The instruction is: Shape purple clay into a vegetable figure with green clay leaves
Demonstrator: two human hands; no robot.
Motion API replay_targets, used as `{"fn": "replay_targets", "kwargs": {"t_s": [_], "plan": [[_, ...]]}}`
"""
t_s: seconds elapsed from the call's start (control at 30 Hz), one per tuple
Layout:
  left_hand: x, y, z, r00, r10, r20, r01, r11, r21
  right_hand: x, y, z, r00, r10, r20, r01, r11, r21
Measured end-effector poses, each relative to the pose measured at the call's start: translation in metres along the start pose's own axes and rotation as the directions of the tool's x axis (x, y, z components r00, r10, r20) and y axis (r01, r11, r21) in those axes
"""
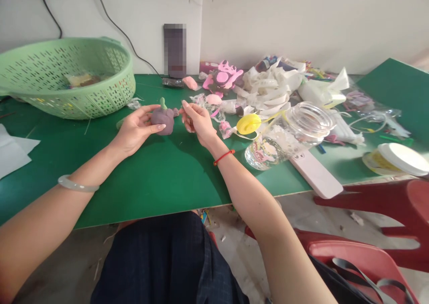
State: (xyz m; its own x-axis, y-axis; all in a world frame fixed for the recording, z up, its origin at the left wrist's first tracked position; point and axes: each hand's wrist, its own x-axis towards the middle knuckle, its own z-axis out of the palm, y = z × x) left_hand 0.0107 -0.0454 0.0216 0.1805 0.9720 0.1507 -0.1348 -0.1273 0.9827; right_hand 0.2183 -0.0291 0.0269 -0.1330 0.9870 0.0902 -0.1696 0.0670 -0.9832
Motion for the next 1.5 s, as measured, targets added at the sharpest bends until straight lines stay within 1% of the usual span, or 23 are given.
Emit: {"fn": "replay_targets", "kwargs": {"t_s": [0.3,0.5,0.7,0.9,1.0,1.23,1.5], "plan": [[0.0005,-0.0005,-0.0009,1.0,0.003,-0.025,-0.003,1.0,-0.003,0.004,0.0048,-0.0033,0.998,-0.032,-0.051,0.033,0.999,0.005],[-0.0002,0.0009,-0.0002,1.0,0.0,-0.026,-0.001,1.0,-0.019,0.0031,0.0037,-0.0024,0.995,-0.101,-0.016,0.101,0.995,-0.002],[0.0003,-0.0004,-0.0002,1.0,-0.001,-0.01,0.001,1.0,-0.021,0.0016,0.0028,0.0008,0.995,-0.104,-0.008,0.103,0.992,-0.066],[0.0001,-0.0007,0.0008,1.0,-0.001,-0.011,0.001,1.0,-0.017,0.0011,0.0029,-0.0004,0.992,-0.124,0.026,0.127,0.986,-0.108],[0.0003,-0.0007,0.0004,1.0,0.002,0.001,-0.002,1.0,-0.012,0.001,0.0029,-0.0009,0.993,-0.117,0.021,0.119,0.984,-0.13],[0.0003,-0.0017,0.0003,1.0,0.007,0.007,-0.007,1.0,-0.005,0.0025,0.0028,-0.0028,0.993,-0.114,0.024,0.116,0.987,-0.111],[0.0008,-0.0026,-0.0005,1.0,-0.001,0.006,0.001,1.0,0.001,0.0008,0.0005,-0.0033,0.993,-0.114,0.029,0.117,0.982,-0.148]]}}
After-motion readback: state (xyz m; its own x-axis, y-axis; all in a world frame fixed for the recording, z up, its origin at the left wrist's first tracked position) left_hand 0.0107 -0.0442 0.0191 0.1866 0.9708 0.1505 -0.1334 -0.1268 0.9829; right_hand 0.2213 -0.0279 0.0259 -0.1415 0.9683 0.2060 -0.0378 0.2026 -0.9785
